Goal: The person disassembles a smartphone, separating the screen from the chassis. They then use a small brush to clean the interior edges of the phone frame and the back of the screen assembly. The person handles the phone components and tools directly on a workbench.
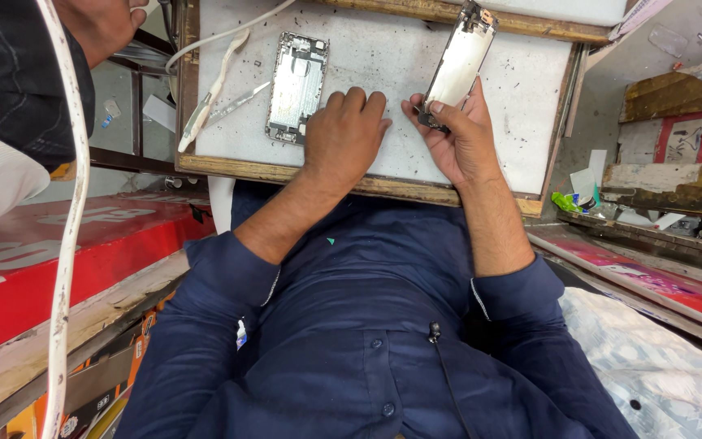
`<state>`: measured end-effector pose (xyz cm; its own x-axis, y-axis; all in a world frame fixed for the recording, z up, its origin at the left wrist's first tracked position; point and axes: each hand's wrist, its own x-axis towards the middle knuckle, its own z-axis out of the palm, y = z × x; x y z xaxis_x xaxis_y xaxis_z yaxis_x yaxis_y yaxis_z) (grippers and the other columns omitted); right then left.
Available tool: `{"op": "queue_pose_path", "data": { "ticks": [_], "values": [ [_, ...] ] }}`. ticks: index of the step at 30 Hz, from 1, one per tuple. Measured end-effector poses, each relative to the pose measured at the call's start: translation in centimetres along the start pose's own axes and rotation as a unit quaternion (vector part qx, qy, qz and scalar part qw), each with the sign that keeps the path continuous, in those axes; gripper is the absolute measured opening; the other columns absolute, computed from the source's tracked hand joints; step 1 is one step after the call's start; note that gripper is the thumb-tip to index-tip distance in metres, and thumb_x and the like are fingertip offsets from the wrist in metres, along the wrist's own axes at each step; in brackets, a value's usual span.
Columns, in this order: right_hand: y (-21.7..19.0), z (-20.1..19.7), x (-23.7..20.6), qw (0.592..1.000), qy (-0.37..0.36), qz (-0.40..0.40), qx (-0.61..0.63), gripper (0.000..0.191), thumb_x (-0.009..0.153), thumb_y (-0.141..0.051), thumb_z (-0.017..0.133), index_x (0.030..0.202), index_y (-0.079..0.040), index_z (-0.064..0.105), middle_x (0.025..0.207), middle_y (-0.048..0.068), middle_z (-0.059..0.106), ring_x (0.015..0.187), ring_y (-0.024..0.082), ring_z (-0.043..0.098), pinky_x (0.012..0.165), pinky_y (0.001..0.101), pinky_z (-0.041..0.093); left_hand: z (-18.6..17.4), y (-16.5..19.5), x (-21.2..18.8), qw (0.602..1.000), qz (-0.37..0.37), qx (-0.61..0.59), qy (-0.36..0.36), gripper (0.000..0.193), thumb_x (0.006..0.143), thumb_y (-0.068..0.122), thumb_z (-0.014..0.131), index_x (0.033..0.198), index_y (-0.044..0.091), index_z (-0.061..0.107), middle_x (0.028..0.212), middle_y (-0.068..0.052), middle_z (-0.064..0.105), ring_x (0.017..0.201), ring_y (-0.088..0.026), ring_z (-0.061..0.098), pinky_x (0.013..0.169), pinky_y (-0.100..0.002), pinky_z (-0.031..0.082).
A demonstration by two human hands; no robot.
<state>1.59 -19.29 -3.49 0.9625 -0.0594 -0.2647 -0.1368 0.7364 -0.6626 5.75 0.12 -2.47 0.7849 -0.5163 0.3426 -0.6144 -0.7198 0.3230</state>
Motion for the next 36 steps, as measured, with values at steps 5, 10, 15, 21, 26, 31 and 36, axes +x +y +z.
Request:
{"op": "queue_pose_path", "data": {
  "ticks": [5, 10, 15, 21, 26, 31, 36],
  "values": [
    [-0.1, -0.2, -0.1, 1.000, 0.001, -0.002, 0.005, 0.064, 0.090, 0.005, 0.068, 0.142, -0.010, 0.035, 0.124, 0.015, 0.055, 0.111, 0.027, 0.065, 0.115, 0.0530, 0.056, 1.9, 0.2, 0.9, 0.999, -0.001, 0.003, 0.033, 0.022, 0.080, 0.020, 0.082, 0.088, 0.007, 0.067, 0.087, -0.006, 0.062, 0.081, -0.025, 0.062, 0.059, -0.038, 0.054],
    [-0.1, -0.2, -0.1, 1.000, -0.008, -0.007, 0.007, 0.060, 0.091, 0.005, 0.067, 0.141, -0.009, 0.037, 0.122, 0.014, 0.056, 0.111, 0.027, 0.066, 0.114, 0.0530, 0.056, 3.0, 0.5, 1.9, 0.999, -0.029, 0.021, 0.027, 0.011, 0.079, 0.008, 0.076, 0.085, 0.007, 0.066, 0.084, -0.007, 0.063, 0.080, -0.024, 0.063, 0.056, -0.037, 0.053],
    [-0.1, -0.1, -0.2, 1.000, -0.008, -0.010, 0.010, 0.060, 0.091, 0.005, 0.068, 0.140, -0.010, 0.037, 0.122, 0.014, 0.057, 0.111, 0.027, 0.066, 0.113, 0.0528, 0.056, 3.1, 0.3, 3.1, 0.999, -0.007, 0.025, 0.024, 0.011, 0.077, 0.008, 0.075, 0.084, 0.007, 0.067, 0.083, -0.007, 0.064, 0.080, -0.024, 0.065, 0.058, -0.037, 0.055],
    [0.0, -0.2, -0.2, 1.000, -0.002, -0.009, 0.002, 0.063, 0.091, 0.005, 0.067, 0.143, -0.009, 0.035, 0.122, 0.016, 0.057, 0.110, 0.026, 0.067, 0.114, 0.0520, 0.057, 2.6, -0.6, 4.1, 0.994, -0.041, -0.024, -0.094, 0.013, 0.091, 0.018, 0.074, 0.091, 0.005, 0.073, 0.080, -0.009, 0.068, 0.074, -0.023, 0.066, 0.053, -0.037, 0.055],
    [0.2, -0.4, -0.2, 1.000, 0.007, -0.015, -0.018, 0.061, 0.092, 0.004, 0.066, 0.142, -0.008, 0.033, 0.120, 0.016, 0.057, 0.107, 0.026, 0.069, 0.106, 0.0506, 0.062, 1.9, -1.9, 3.9, 0.990, -0.058, -0.103, -0.074, 0.008, 0.090, 0.010, 0.071, 0.095, 0.010, 0.077, 0.084, -0.007, 0.073, 0.076, -0.026, 0.071, 0.063, -0.041, 0.058],
    [0.3, -0.8, 0.0, 1.000, 0.013, -0.014, -0.022, 0.057, 0.095, -0.002, 0.064, 0.143, -0.008, 0.034, 0.120, 0.018, 0.059, 0.107, 0.027, 0.070, 0.100, 0.0491, 0.064, 1.3, -2.6, 3.2, 0.981, -0.090, -0.166, -0.046, 0.005, 0.097, 0.012, 0.071, 0.100, 0.009, 0.075, 0.090, -0.009, 0.075, 0.079, -0.028, 0.073, 0.069, -0.042, 0.059],
    [0.4, -1.7, 0.0, 0.999, 0.045, -0.005, 0.007, 0.053, 0.096, -0.015, 0.066, 0.142, -0.010, 0.039, 0.112, 0.015, 0.063, 0.099, 0.027, 0.072, 0.087, 0.0463, 0.067, -0.2, -1.7, 0.1, 0.988, -0.039, -0.145, 0.036, 0.027, 0.092, 0.014, 0.077, 0.116, 0.003, 0.068, 0.103, -0.013, 0.071, 0.091, -0.033, 0.068, 0.078, -0.042, 0.056]
  ]
}}
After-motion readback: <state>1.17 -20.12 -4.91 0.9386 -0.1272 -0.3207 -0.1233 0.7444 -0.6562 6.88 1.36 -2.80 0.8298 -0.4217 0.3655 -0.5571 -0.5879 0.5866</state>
